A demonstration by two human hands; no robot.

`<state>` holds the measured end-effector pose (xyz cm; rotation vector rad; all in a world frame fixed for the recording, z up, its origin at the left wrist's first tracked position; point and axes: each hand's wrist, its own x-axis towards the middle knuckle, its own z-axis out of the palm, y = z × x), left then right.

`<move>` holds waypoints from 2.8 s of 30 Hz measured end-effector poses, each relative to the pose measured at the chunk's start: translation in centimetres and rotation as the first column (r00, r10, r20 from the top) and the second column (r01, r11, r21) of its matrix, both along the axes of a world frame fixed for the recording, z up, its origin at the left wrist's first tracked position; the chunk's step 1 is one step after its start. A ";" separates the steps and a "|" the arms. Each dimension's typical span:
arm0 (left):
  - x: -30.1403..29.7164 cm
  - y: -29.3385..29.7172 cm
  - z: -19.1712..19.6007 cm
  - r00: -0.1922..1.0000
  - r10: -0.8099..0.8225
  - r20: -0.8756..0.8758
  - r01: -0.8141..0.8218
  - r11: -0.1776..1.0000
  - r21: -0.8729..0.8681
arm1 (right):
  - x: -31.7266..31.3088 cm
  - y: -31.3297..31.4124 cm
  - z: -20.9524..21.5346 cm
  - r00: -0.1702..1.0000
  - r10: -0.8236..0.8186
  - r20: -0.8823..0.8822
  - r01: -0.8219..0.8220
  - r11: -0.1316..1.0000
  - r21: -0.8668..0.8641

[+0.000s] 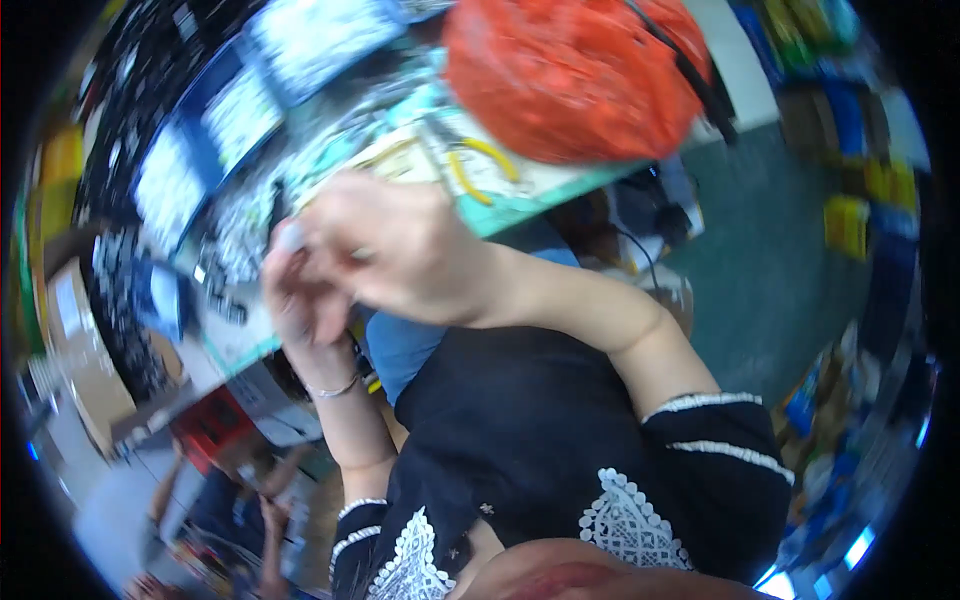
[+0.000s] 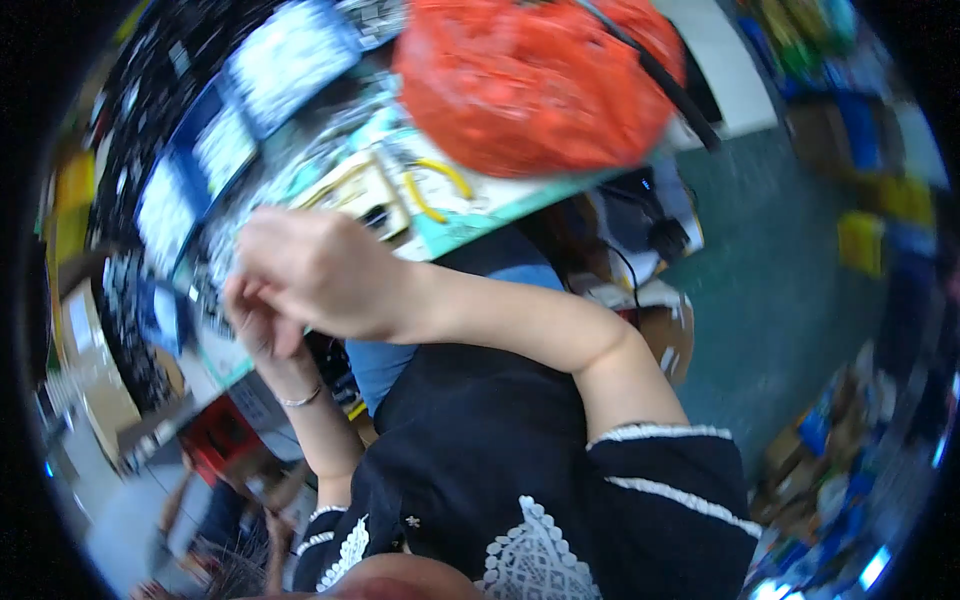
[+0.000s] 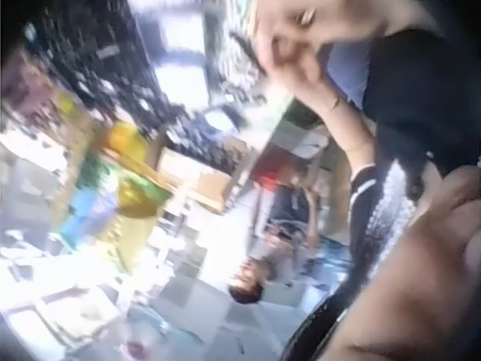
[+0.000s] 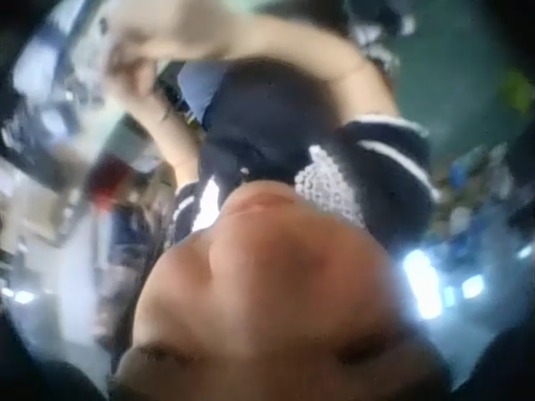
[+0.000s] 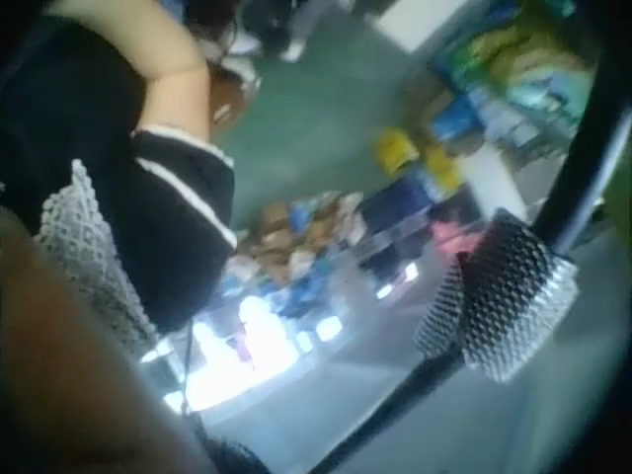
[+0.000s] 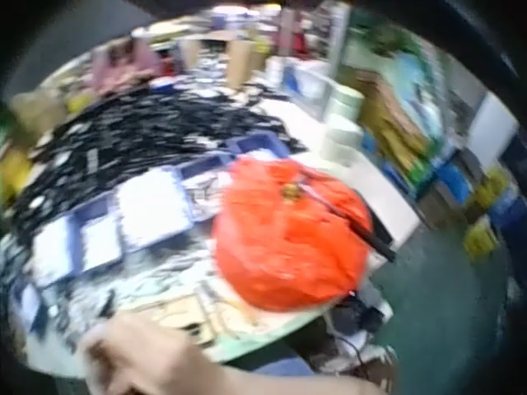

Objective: The person assembles small mechanical parts, white plastic pins, and metal screws into a black plastic housing unit. The assembly is performed using a screwdriver and pliers.

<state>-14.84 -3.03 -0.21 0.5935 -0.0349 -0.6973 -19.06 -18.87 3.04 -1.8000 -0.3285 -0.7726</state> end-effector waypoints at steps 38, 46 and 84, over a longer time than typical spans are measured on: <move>-4.2 0.6 -1.2 0.723 -0.113 0.682 -0.576 0.446 0.685 | -0.3 -2.5 -4.3 0.935 -0.033 -0.353 -0.155 0.857 -0.491; -3.7 0.6 -4.5 0.163 -0.588 0.793 -0.915 0.211 0.344 | 0.6 -2.2 -4.8 0.912 -0.024 -0.409 -0.228 0.801 -0.554; 1.6 7.1 -2.5 0.484 -0.553 0.678 -0.875 -0.326 0.358 | 2.3 -8.9 -2.2 0.939 -0.188 -0.287 0.084 0.937 -0.338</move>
